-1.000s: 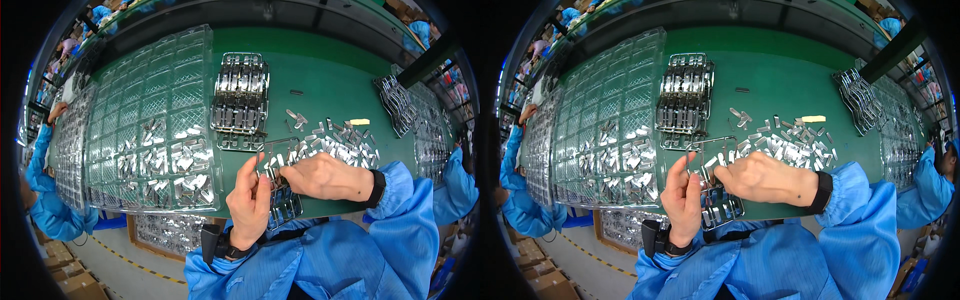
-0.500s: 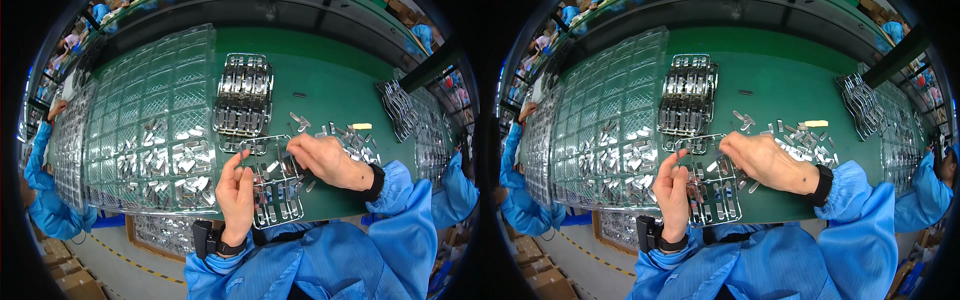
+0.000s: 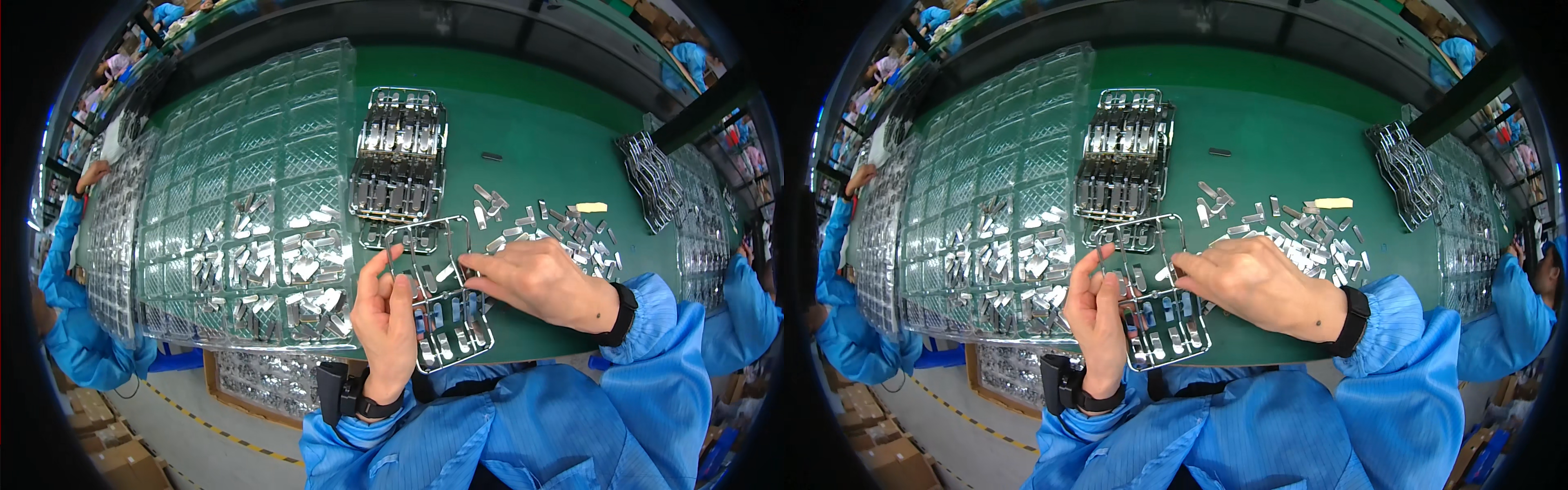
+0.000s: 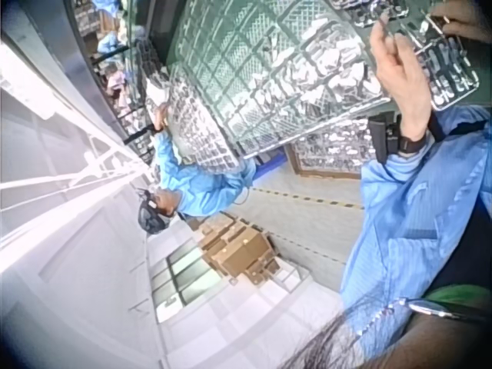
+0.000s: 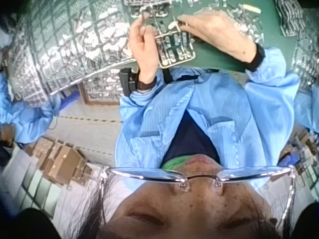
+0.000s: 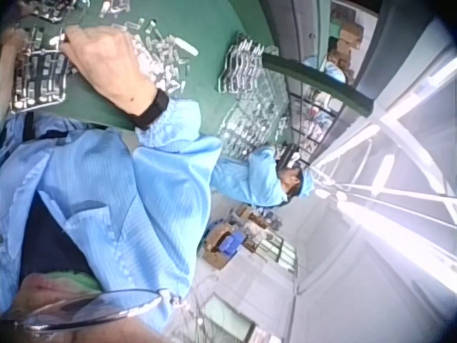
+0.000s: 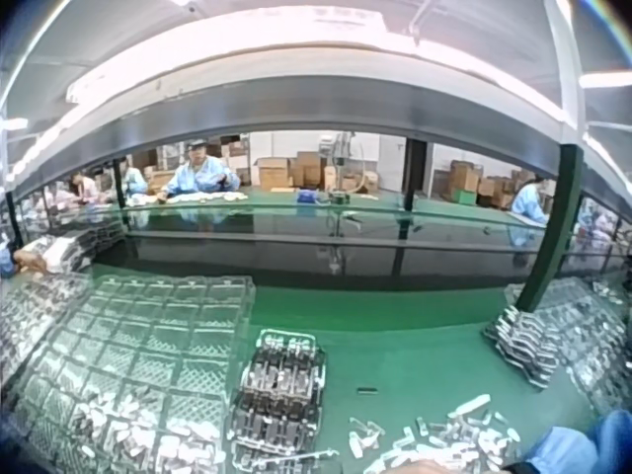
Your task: The recorder is assembling small silver metal components into a rectangular metal frame at a factory workstation.
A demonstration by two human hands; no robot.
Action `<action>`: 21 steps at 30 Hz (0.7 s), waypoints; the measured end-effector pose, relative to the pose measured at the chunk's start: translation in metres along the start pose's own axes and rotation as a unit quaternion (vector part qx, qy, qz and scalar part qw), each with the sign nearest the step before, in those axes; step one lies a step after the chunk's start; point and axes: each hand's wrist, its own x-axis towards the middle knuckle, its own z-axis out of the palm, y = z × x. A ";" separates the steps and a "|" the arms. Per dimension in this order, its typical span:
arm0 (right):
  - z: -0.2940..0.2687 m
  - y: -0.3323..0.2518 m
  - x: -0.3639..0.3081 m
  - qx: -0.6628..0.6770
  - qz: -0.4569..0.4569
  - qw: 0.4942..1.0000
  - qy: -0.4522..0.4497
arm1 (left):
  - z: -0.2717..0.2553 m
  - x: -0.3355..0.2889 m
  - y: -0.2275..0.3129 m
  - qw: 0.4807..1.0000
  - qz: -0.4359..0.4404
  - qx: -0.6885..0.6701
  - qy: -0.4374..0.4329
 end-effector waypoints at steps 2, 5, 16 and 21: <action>-0.002 0.003 -0.002 0.002 0.009 0.999 -0.035 | -0.001 0.000 0.001 1.000 0.012 0.023 -0.016; -0.004 0.004 -0.002 0.013 0.003 0.996 -0.088 | -0.002 -0.004 -0.003 0.997 0.033 0.052 -0.038; -0.019 0.011 0.006 0.271 0.111 0.921 -0.257 | 0.000 -0.006 -0.002 0.996 0.077 0.024 -0.050; -0.024 0.009 0.018 0.331 0.243 0.844 -0.346 | -0.005 -0.003 -0.003 0.995 0.030 0.074 -0.067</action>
